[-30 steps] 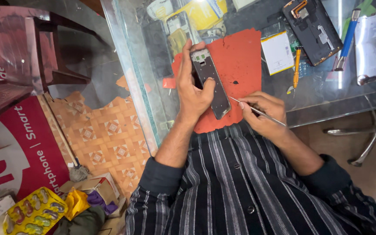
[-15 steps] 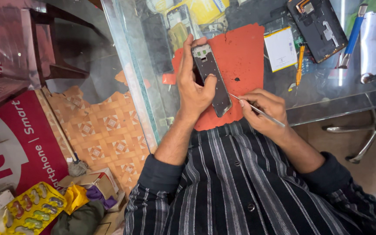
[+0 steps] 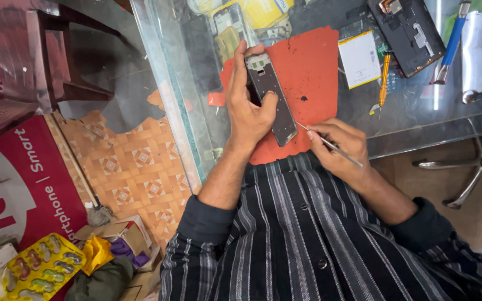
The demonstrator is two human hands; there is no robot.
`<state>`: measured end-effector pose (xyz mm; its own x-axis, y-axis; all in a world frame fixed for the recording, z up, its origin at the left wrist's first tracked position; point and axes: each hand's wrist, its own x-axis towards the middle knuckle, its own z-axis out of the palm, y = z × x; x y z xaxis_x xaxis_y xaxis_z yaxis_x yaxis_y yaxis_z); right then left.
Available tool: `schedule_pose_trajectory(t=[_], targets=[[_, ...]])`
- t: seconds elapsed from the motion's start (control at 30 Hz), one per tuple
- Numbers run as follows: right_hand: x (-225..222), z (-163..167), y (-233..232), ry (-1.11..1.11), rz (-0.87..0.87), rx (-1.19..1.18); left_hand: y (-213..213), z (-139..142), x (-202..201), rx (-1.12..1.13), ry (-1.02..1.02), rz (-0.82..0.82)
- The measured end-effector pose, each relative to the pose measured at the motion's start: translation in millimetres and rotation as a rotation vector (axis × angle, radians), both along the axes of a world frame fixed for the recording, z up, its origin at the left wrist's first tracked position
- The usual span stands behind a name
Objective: The person holds a smartphone on a red mat and pries around its back cover edge with a metal pry tool, working the cover loose from the frame. They then use a screwdriver on the exposed interior and set the opened phone down on the mat with its battery and internal board visible.
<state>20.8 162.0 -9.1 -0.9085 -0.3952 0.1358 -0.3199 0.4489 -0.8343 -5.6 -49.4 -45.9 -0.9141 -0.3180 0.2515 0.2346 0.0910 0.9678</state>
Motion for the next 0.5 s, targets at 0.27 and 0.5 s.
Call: schedule_pose_trajectory(t=[0.27,0.5], targets=[[-1.6,-7.1,1.4,0.005,-0.029,-0.025,-0.6,0.5,-2.7,0.012,0.005,-0.012],[-1.4,-3.1,-1.4,0.116,0.046,0.02,-0.9,1.3,-2.0,0.0,-0.006,-0.006]])
